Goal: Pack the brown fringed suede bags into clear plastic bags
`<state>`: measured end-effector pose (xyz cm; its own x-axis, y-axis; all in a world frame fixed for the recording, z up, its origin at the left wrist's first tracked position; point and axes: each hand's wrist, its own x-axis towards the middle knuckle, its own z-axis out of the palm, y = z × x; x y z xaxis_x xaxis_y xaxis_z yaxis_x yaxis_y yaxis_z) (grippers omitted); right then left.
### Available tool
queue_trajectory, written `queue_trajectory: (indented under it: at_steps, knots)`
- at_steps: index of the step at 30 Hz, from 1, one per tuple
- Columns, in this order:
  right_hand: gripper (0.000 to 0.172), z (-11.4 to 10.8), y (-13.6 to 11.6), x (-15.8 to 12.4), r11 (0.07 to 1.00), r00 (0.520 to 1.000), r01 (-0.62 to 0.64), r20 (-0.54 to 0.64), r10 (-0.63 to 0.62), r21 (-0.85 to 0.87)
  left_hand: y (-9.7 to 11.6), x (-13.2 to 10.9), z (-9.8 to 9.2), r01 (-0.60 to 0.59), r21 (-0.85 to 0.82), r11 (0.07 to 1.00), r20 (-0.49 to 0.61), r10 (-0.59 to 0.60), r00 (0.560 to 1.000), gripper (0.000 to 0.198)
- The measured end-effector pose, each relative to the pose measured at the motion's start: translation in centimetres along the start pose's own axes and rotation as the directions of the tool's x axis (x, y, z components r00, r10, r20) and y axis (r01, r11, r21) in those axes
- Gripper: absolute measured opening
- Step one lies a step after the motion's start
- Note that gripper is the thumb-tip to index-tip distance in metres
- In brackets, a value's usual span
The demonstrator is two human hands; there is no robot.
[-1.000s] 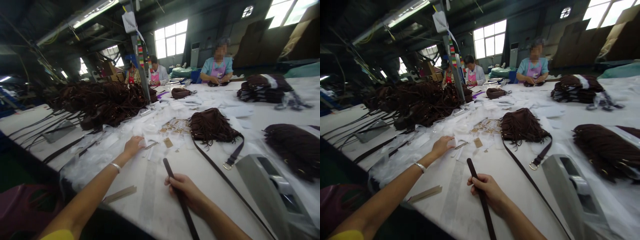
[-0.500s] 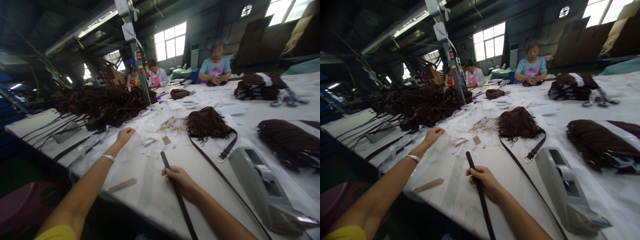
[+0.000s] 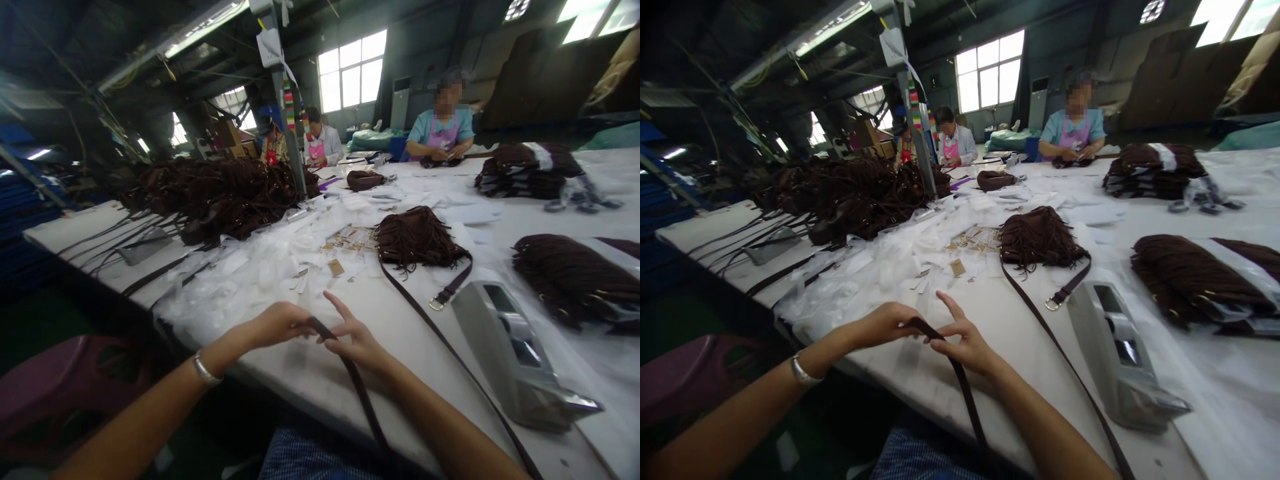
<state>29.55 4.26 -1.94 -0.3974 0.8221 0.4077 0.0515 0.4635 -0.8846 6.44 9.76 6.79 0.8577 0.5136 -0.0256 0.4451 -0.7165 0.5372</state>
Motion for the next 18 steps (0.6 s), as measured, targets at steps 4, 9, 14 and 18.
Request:
queue_trajectory:
  at_steps: [4, 9, 14, 18]
  knots:
    - [0.019, 0.9, -0.1, -0.4, 0.974, 0.975, 0.140, 0.197, -0.104, -0.179, 0.7, -1.1, 2.1, -0.045, 0.097, 0.994, -0.027, 0.048, 0.998, 0.020]
    - [0.012, 1.2, -0.7, -0.8, 0.946, 0.947, 0.220, 0.284, -0.149, -0.237, -2.1, -4.9, -0.6, 0.121, 0.099, 0.988, -0.217, -0.097, 0.971, 0.022]
    - [0.025, 1.7, -1.6, -1.0, 0.996, 0.953, 0.063, 0.302, -0.040, -0.067, -5.6, -10.4, -4.2, 0.373, 0.000, 0.928, -0.490, -0.325, 0.809, 0.022]
    - [0.032, 2.6, -1.5, -1.1, 0.991, 0.963, -0.118, 0.251, 0.097, 0.067, -4.0, -12.5, -1.4, 0.473, -0.152, 0.868, -0.789, -0.395, 0.471, 0.020]
